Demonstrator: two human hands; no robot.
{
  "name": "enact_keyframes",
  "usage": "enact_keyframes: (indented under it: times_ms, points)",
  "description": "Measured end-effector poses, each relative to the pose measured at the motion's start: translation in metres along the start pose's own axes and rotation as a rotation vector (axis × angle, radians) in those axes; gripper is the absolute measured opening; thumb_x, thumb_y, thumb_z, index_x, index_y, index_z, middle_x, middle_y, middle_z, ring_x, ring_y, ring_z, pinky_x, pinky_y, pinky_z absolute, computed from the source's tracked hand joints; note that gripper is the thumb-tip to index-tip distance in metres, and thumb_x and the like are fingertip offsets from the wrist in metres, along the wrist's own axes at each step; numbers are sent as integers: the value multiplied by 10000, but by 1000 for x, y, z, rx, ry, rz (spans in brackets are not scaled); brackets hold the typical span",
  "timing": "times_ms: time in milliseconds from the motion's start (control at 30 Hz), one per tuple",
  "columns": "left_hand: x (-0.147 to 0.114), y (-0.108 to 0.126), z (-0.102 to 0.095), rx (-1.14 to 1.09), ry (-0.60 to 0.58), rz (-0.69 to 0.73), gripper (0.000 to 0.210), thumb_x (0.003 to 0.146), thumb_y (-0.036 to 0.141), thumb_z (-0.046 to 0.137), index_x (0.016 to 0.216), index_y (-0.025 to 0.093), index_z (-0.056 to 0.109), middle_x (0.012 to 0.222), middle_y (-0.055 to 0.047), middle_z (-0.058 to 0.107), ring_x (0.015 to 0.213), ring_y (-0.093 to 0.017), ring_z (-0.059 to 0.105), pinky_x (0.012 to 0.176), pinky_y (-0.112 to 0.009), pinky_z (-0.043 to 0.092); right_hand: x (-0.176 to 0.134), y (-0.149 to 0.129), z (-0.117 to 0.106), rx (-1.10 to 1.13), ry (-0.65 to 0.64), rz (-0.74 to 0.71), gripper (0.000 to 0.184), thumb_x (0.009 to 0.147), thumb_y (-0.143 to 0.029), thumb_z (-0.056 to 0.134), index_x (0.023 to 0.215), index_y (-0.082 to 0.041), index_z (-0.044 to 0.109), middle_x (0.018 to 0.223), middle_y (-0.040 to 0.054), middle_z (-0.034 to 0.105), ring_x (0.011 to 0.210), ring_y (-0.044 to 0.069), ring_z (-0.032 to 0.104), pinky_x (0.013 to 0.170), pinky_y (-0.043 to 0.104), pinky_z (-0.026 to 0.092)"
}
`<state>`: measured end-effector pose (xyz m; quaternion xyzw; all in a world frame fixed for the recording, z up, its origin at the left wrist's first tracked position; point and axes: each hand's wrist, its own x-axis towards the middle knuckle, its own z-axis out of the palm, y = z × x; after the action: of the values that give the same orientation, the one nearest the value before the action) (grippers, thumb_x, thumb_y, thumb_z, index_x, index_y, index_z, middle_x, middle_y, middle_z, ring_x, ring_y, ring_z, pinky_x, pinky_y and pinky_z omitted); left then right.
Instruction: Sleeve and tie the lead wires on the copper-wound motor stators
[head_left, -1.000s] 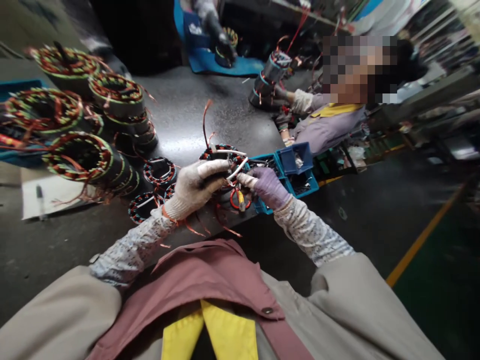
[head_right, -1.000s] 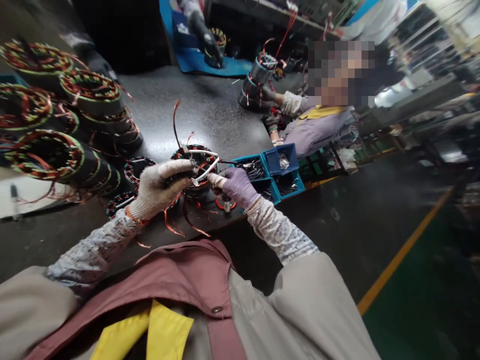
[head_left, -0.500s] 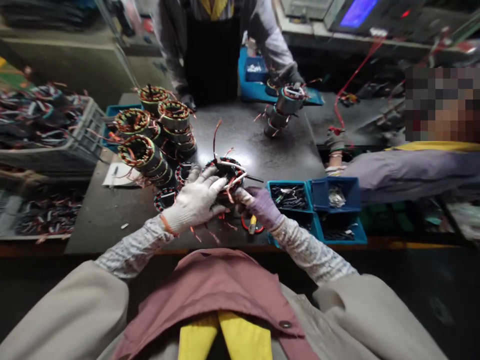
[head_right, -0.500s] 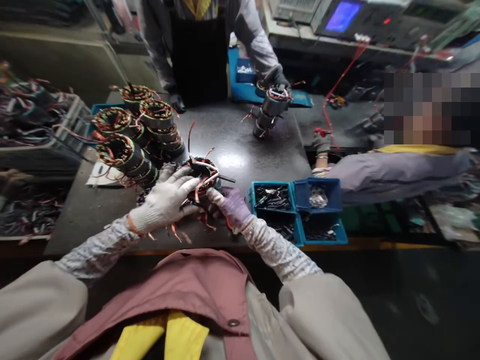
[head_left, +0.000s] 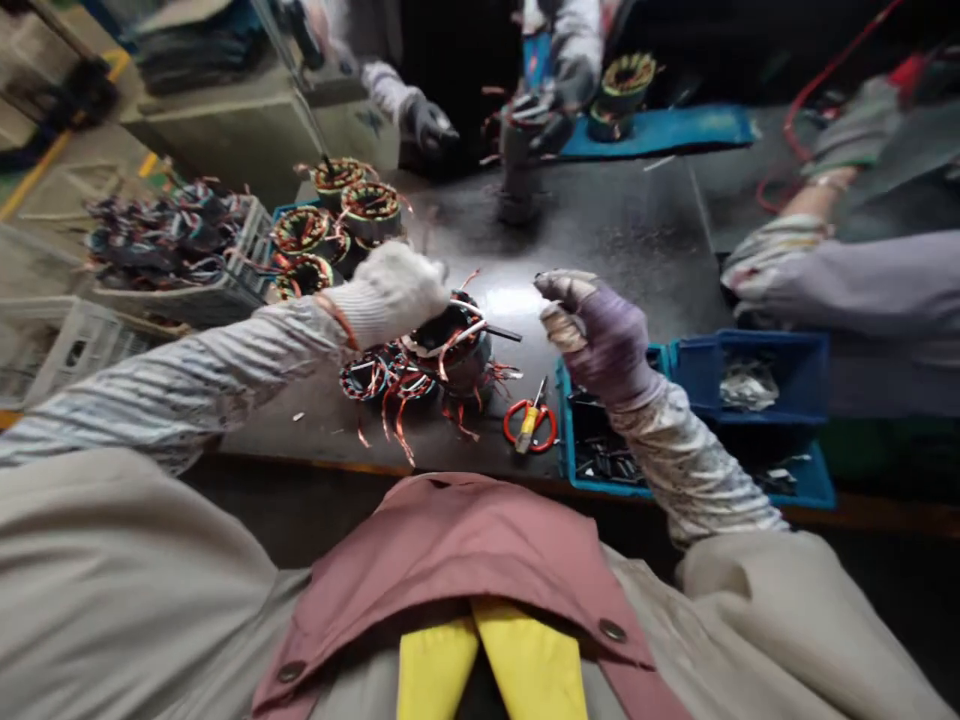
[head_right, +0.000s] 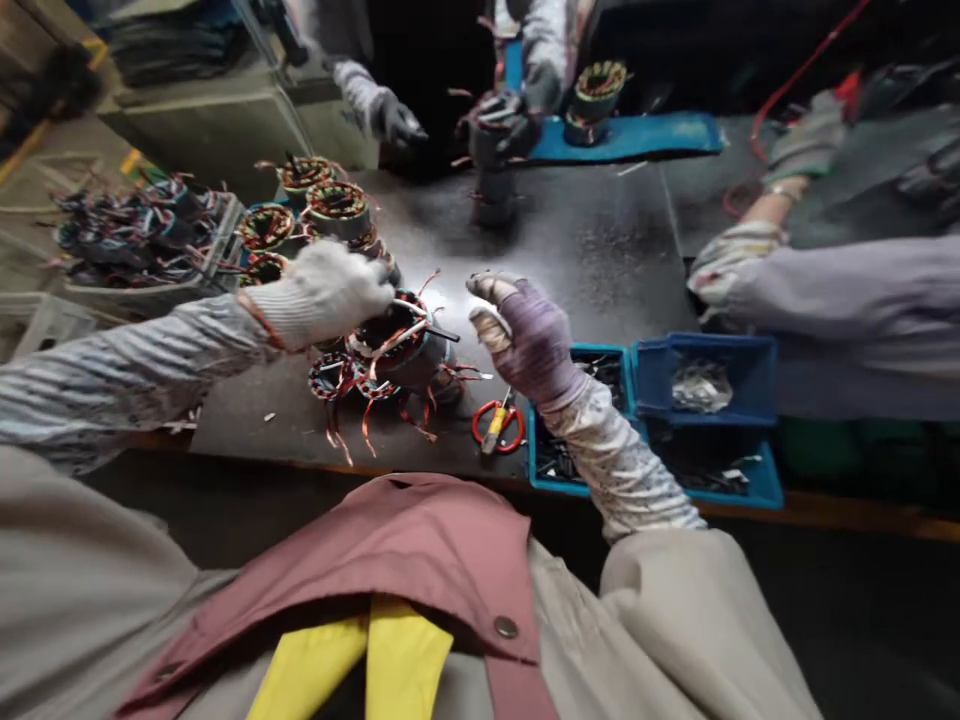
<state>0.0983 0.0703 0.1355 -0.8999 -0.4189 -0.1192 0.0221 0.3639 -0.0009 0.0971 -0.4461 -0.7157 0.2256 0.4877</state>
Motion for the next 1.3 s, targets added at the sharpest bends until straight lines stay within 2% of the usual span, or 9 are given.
enact_keyframes:
  times_ms: [67,200,300,400,533,733,867,1133,1300]
  points:
    - [-14,9,-18,82,-199,126,522,891,649,445,844,210,724,766,-54,618,733,-203,612,719,-336,471,-21,17,-10,93,140,153,397,922,-545,540,1057,-208,700,1036,87,732,959,226,701,895,413,567]
    - [-47,22,-27,-15,-183,390,598,907,684,409,1314,289,599,1201,-88,679,1019,-296,583,795,-393,467,-110,60,-29,105,327,529,331,882,-483,584,969,-188,707,900,67,746,779,187,704,766,363,591]
    - [-55,29,-5,-34,-144,272,721,886,741,339,1463,323,447,961,-94,710,843,-324,581,696,-438,424,-179,85,-47,26,411,788,325,842,-428,591,974,-155,709,933,93,751,814,210,712,757,382,596]
    - [-55,47,13,-44,-199,45,668,852,715,397,1461,438,411,801,-54,674,684,-306,548,640,-430,376,-217,94,-62,-187,205,893,237,820,-270,605,978,-154,738,987,95,754,937,228,704,893,404,562]
    - [-60,72,18,50,-193,-190,686,809,685,473,1424,383,475,805,-87,676,712,-354,579,635,-447,367,-209,98,-55,-545,-272,891,256,874,-212,604,1078,-199,759,1102,110,723,1044,246,665,928,367,516]
    - [-56,78,7,226,-391,-201,763,802,760,379,1254,189,607,833,-128,677,742,-337,613,664,-419,419,-174,109,-17,-861,-802,783,276,932,-265,540,1099,-164,735,1182,190,651,1082,308,608,779,354,485]
    - [-44,79,-3,305,-560,-158,710,829,695,453,1204,109,592,878,-132,695,795,-309,651,663,-341,423,-167,114,-15,-896,-903,779,298,948,-253,486,1132,-172,706,1143,180,674,1056,311,640,775,366,490]
    - [-43,70,-5,242,-529,13,624,880,589,539,1256,92,568,982,-160,708,885,-322,678,688,-338,438,-157,99,-8,-929,-918,916,281,910,-220,551,1133,-131,699,1163,209,684,1073,332,671,806,401,524]
    - [-46,61,0,187,-478,67,592,896,597,512,1197,92,587,939,-152,708,874,-326,680,699,-348,456,-161,94,-11,-930,-830,995,376,997,-285,412,1284,-180,631,1230,171,681,1062,280,688,832,371,521]
